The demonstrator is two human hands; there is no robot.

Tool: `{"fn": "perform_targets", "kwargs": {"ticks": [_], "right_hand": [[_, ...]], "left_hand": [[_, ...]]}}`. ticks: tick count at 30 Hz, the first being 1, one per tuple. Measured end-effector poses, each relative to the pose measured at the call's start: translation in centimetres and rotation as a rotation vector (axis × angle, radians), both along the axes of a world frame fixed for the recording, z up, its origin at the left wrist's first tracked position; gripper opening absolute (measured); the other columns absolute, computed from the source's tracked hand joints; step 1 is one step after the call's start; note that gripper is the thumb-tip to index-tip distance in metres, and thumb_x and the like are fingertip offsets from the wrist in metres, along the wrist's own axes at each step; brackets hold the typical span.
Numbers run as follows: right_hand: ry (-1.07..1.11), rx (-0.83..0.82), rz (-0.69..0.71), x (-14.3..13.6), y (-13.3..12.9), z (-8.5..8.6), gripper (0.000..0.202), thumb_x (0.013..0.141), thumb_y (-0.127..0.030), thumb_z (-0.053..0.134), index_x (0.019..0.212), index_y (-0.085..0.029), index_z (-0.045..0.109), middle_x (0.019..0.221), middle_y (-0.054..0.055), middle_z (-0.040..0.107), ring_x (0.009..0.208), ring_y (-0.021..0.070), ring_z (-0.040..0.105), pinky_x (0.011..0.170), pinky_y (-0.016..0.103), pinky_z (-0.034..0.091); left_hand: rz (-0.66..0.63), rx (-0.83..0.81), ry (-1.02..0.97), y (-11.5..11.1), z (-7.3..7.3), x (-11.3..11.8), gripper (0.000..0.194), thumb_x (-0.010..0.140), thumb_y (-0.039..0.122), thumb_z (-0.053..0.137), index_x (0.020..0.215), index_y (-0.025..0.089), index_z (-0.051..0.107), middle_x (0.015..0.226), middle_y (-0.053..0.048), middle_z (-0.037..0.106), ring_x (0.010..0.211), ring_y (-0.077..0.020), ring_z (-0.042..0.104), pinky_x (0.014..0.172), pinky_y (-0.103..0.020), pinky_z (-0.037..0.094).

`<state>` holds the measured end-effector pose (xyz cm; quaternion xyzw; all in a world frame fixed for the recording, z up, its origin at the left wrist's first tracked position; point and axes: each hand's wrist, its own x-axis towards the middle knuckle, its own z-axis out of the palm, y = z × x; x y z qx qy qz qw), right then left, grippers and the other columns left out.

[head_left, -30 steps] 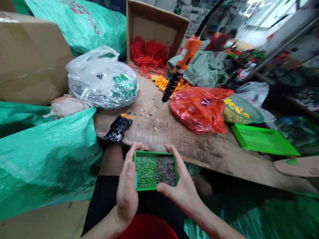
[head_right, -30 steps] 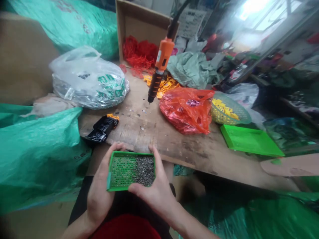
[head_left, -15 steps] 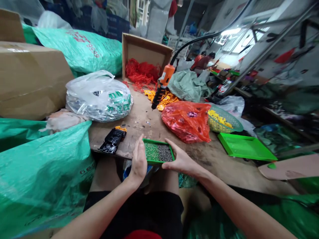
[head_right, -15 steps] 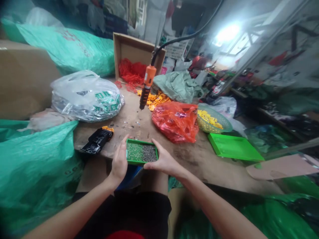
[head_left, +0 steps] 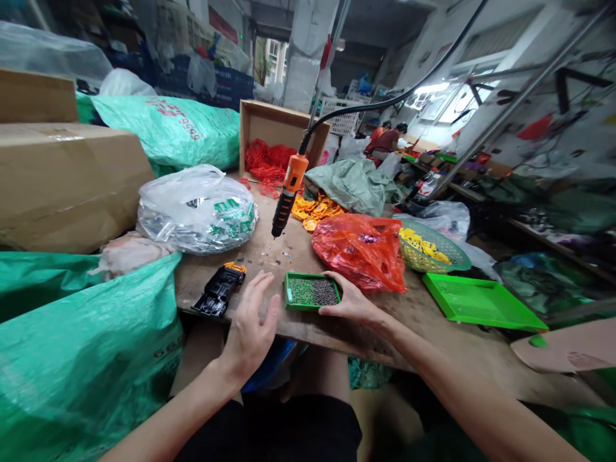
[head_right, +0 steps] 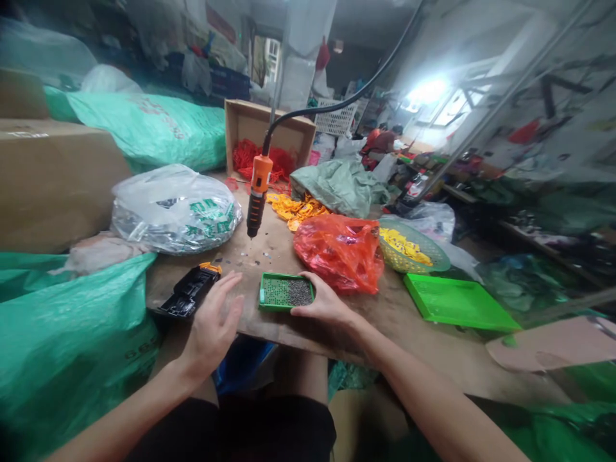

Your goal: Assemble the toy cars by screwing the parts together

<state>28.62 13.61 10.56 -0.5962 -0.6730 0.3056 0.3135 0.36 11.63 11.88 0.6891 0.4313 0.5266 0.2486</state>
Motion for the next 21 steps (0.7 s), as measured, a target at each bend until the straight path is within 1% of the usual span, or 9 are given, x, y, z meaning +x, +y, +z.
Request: {"fn": "perform_targets", "kwargs": {"ticks": [2,4,6,8,12,14,16,19,21], "right_hand": [[-0.028,0.011,0.004,0.4,0.4,-0.3,0.093,0.059,-0.043,0.093,0.139,-0.016,0.055,0.132,0.013,0.065,0.118,0.0313,0.065,0.109,0.049,0.049],[-0.057,0.021,0.013,0.7,0.7,-0.5,0.093,0.061,-0.044,0.092,0.140,-0.015,0.055,0.135,0.016,0.063,0.122,0.0335,0.063,0.111,0.051,0.047],[-0.083,0.033,0.027,1.0,0.9,-0.7,0.091,0.064,-0.046,0.090,0.141,-0.015,0.054,0.136,0.017,0.062,0.124,0.0348,0.062,0.113,0.053,0.046],[-0.104,0.051,0.049,1.1,1.0,-0.8,0.087,0.066,-0.047,0.088,0.141,-0.017,0.055,0.138,0.016,0.061,0.127,0.0350,0.061,0.115,0.053,0.044],[-0.149,0.087,0.080,1.4,1.2,-1.3,0.086,0.067,-0.049,0.088,0.141,-0.019,0.056,0.144,0.015,0.058,0.137,0.0360,0.056,0.121,0.053,0.039],[-0.173,0.093,0.079,1.6,1.1,-1.5,0.091,0.068,-0.050,0.087,0.146,-0.019,0.053,0.149,0.017,0.054,0.140,0.0376,0.053,0.122,0.056,0.037],[-0.195,0.099,0.072,1.8,0.8,-1.6,0.096,0.069,-0.050,0.087,0.151,-0.019,0.049,0.156,0.019,0.048,0.146,0.0398,0.047,0.123,0.059,0.034],[-0.232,0.160,0.058,1.6,-0.2,-1.0,0.094,0.073,-0.050,0.085,0.153,-0.019,0.047,0.161,0.020,0.042,0.152,0.0407,0.037,0.126,0.061,0.029],[-0.252,0.245,0.054,0.8,-1.4,0.0,0.084,0.080,-0.049,0.081,0.152,-0.021,0.049,0.161,0.018,0.044,0.152,0.0382,0.039,0.126,0.060,0.031]], "left_hand": [[0.064,0.161,0.113,-0.3,0.4,-2.2,0.033,0.099,0.025,0.056,0.129,0.014,0.064,0.138,-0.019,0.068,0.135,-0.0304,0.061,0.117,-0.052,0.046],[0.131,0.251,0.180,-0.3,0.6,-4.1,0.031,0.098,0.021,0.057,0.128,0.015,0.064,0.135,-0.018,0.069,0.134,-0.0297,0.062,0.117,-0.050,0.047],[0.199,0.273,0.218,-0.2,0.6,-5.8,0.031,0.098,0.020,0.059,0.128,0.017,0.063,0.135,-0.017,0.069,0.134,-0.0300,0.062,0.117,-0.050,0.047],[0.262,0.258,0.262,0.1,0.4,-6.9,0.033,0.097,0.022,0.059,0.130,0.018,0.061,0.135,-0.017,0.068,0.134,-0.0310,0.061,0.116,-0.051,0.047],[0.343,0.173,0.371,0.9,0.4,-7.7,0.040,0.096,0.029,0.060,0.134,0.018,0.057,0.137,-0.018,0.064,0.132,-0.0344,0.060,0.112,-0.054,0.048],[0.356,0.064,0.501,1.4,0.6,-7.4,0.043,0.095,0.032,0.060,0.135,0.017,0.055,0.140,-0.019,0.061,0.134,-0.0352,0.058,0.112,-0.052,0.048],[0.356,-0.075,0.657,1.9,0.9,-7.0,0.048,0.095,0.032,0.059,0.139,0.016,0.052,0.143,-0.020,0.059,0.134,-0.0353,0.058,0.110,-0.050,0.048],[0.343,-0.220,0.808,2.8,1.4,-6.3,0.056,0.093,0.031,0.062,0.145,0.014,0.048,0.138,-0.022,0.061,0.125,-0.0378,0.063,0.100,-0.050,0.052],[0.333,-0.271,0.867,3.3,1.6,-5.9,0.061,0.091,0.030,0.065,0.147,0.012,0.047,0.134,-0.023,0.063,0.117,-0.0392,0.067,0.093,-0.051,0.054]]}}
